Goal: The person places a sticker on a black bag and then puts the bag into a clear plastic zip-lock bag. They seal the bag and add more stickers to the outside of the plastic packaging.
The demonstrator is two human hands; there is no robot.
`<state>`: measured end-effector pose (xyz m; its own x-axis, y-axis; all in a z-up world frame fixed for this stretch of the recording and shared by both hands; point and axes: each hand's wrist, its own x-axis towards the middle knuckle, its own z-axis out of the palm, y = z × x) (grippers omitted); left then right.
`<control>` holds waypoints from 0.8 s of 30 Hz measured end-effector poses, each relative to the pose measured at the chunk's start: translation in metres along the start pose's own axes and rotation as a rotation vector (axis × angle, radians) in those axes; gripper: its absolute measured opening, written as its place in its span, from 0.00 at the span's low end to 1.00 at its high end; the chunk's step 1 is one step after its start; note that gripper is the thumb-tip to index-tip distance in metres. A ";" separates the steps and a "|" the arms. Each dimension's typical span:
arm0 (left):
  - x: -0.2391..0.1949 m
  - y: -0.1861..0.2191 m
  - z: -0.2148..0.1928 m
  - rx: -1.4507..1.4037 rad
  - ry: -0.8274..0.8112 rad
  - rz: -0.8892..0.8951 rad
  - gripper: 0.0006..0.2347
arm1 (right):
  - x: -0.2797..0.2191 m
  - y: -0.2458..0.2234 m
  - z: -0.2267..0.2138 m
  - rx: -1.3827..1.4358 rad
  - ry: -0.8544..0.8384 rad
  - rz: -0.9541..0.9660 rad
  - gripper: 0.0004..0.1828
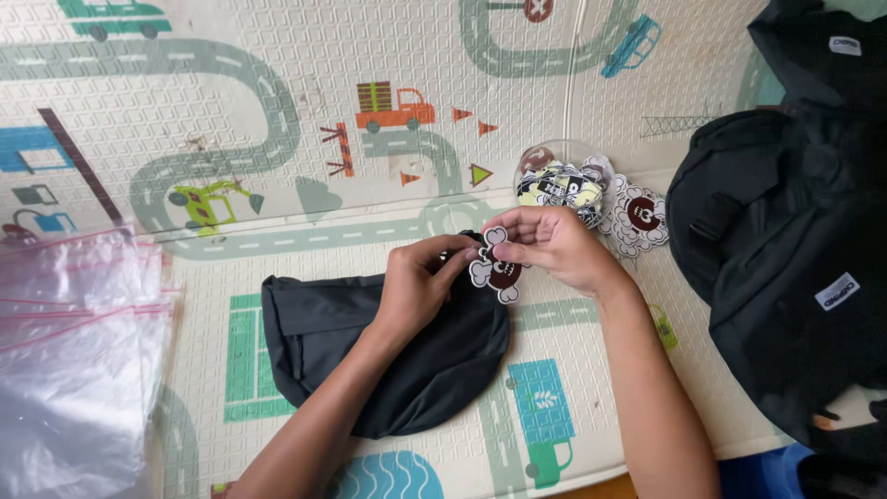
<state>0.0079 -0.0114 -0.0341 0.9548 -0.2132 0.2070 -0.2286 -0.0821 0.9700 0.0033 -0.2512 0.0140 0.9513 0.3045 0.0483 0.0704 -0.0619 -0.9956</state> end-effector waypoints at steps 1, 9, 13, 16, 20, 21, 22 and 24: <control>-0.001 0.004 0.000 -0.001 0.004 -0.008 0.06 | 0.001 0.002 0.000 0.002 -0.005 0.007 0.20; -0.002 0.020 -0.006 0.007 -0.044 0.072 0.07 | 0.007 0.009 0.001 -0.097 0.023 0.030 0.19; -0.003 0.010 -0.004 -0.024 -0.050 0.064 0.07 | 0.007 0.012 0.002 -0.082 0.027 0.038 0.19; -0.003 0.001 -0.002 -0.044 -0.056 0.072 0.07 | 0.007 0.015 0.001 -0.093 0.024 0.046 0.20; -0.001 0.004 -0.003 -0.064 -0.081 0.089 0.07 | 0.007 0.012 0.005 -0.095 0.022 0.069 0.20; 0.000 0.005 -0.003 -0.045 -0.093 0.107 0.07 | 0.007 0.012 0.006 -0.100 0.027 0.075 0.20; 0.000 0.006 -0.003 -0.046 -0.091 0.105 0.07 | 0.006 0.013 0.005 -0.100 0.025 0.076 0.20; 0.000 0.009 -0.004 -0.036 -0.093 0.113 0.07 | 0.006 0.016 0.002 -0.124 0.031 0.076 0.19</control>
<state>0.0062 -0.0085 -0.0252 0.9013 -0.3082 0.3043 -0.3254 -0.0181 0.9454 0.0095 -0.2479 -0.0015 0.9641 0.2646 -0.0229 0.0320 -0.2012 -0.9790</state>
